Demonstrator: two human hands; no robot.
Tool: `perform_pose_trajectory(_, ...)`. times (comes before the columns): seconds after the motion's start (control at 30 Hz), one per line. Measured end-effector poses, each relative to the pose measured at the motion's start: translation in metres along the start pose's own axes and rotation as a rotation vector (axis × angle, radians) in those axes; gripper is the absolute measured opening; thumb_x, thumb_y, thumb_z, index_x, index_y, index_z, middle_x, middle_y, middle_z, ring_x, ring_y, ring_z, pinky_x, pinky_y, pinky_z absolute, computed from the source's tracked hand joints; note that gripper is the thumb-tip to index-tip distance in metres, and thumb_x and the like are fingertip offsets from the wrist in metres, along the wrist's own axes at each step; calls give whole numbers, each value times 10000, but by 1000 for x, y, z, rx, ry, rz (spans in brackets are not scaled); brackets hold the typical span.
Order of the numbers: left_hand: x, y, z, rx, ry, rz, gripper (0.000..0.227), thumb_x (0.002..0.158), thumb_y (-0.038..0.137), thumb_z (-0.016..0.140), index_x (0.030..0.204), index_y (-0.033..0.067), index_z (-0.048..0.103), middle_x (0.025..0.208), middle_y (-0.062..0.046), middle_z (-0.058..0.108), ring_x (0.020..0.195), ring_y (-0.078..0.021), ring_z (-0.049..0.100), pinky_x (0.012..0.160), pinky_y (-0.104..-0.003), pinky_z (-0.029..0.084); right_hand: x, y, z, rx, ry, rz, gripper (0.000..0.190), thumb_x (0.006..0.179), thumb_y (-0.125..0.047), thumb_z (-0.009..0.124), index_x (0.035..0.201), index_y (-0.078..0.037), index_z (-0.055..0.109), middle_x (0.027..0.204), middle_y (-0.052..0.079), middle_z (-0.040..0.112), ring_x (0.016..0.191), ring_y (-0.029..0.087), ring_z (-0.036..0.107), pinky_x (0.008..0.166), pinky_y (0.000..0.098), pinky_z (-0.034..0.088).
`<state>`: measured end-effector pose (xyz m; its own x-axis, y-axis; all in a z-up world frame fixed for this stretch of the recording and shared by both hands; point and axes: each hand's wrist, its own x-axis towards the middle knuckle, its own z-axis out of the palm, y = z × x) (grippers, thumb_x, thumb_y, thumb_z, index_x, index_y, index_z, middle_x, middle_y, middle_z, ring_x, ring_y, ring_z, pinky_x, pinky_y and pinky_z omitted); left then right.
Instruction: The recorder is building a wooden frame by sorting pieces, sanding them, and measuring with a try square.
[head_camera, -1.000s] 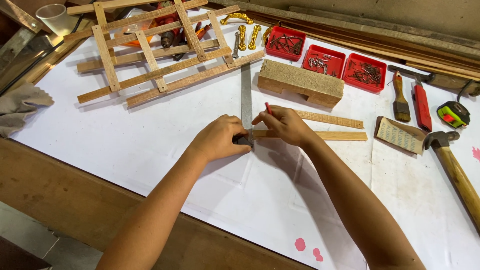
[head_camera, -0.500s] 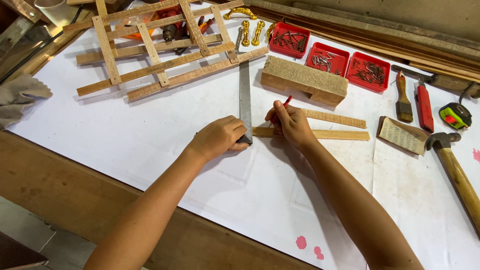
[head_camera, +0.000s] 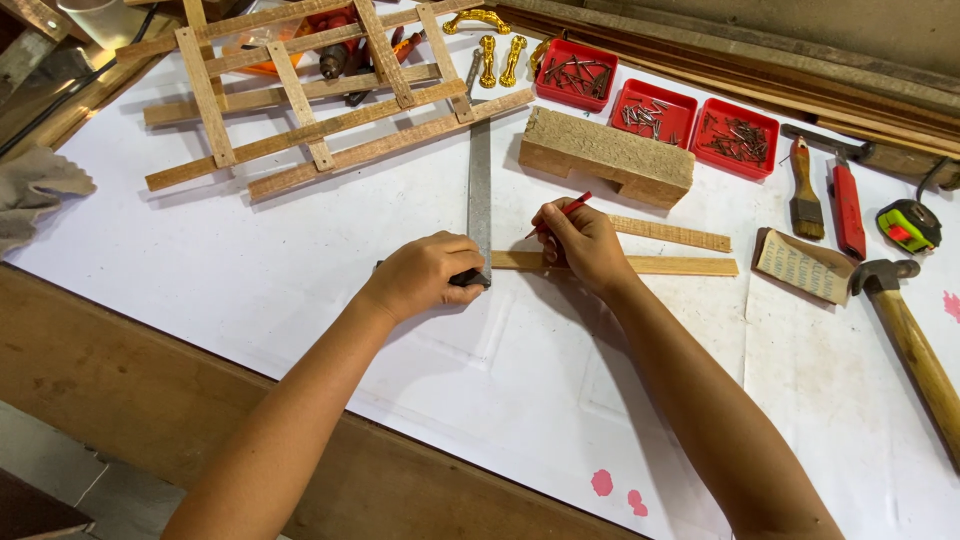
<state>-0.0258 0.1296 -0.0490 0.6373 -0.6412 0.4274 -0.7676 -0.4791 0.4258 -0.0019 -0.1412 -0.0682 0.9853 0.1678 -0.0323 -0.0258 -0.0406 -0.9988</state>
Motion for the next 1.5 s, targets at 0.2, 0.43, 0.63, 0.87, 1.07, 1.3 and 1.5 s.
perform_pose_trajectory(0.2,-1,-2,-3,-57,-38,-68,245,745,214,850,928,81,753,983,6,734,908,-211,702,820,-351,615,-4,-4,1,80,-11,33,256,1066,-261,582,1000,-18,629,765,22,577,606,96,534,540,257,465)
perform_pose_trajectory(0.43,-2,-2,-7,-58,-57,-95,210,742,191,845,901,84,759,962,16,740,886,-185,706,804,-332,624,-3,-5,-1,116,5,21,226,1046,-242,598,995,-22,602,781,37,599,608,104,555,542,260,474)
perform_pose_trajectory(0.63,2,1,-2,-61,-78,-123,214,758,221,848,901,88,761,959,19,744,909,-178,704,841,-321,621,-7,-12,5,-111,-55,-7,215,1026,-223,666,957,-19,670,705,13,592,615,77,519,581,252,481)
perform_pose_trajectory(0.87,4,1,4,-93,-27,-63,212,767,218,839,914,82,766,997,7,748,938,-188,705,857,-334,612,-5,-3,10,-247,-64,-37,195,997,-213,683,971,-21,711,816,21,714,712,63,624,648,247,538)
perform_pose_trajectory(1.07,5,7,-3,-105,-69,-154,234,768,252,840,926,93,773,1013,10,749,924,-184,713,845,-328,612,-3,-5,20,-206,-147,-17,202,980,-213,682,1005,-17,724,928,55,780,849,95,736,764,263,618)
perform_pose_trajectory(1.3,3,2,1,-99,-28,-119,258,769,255,847,944,80,776,1027,-7,750,928,-201,714,864,-332,615,-8,-24,34,-427,-109,42,219,980,-225,680,1012,-16,732,900,84,789,839,129,754,762,288,623)
perform_pose_trajectory(1.5,3,3,3,-104,-47,-159,253,767,252,847,943,83,780,1029,4,755,949,-194,717,879,-331,615,-7,-21,34,-416,-99,56,229,983,-239,670,1013,-21,732,903,81,793,849,129,761,780,287,627)
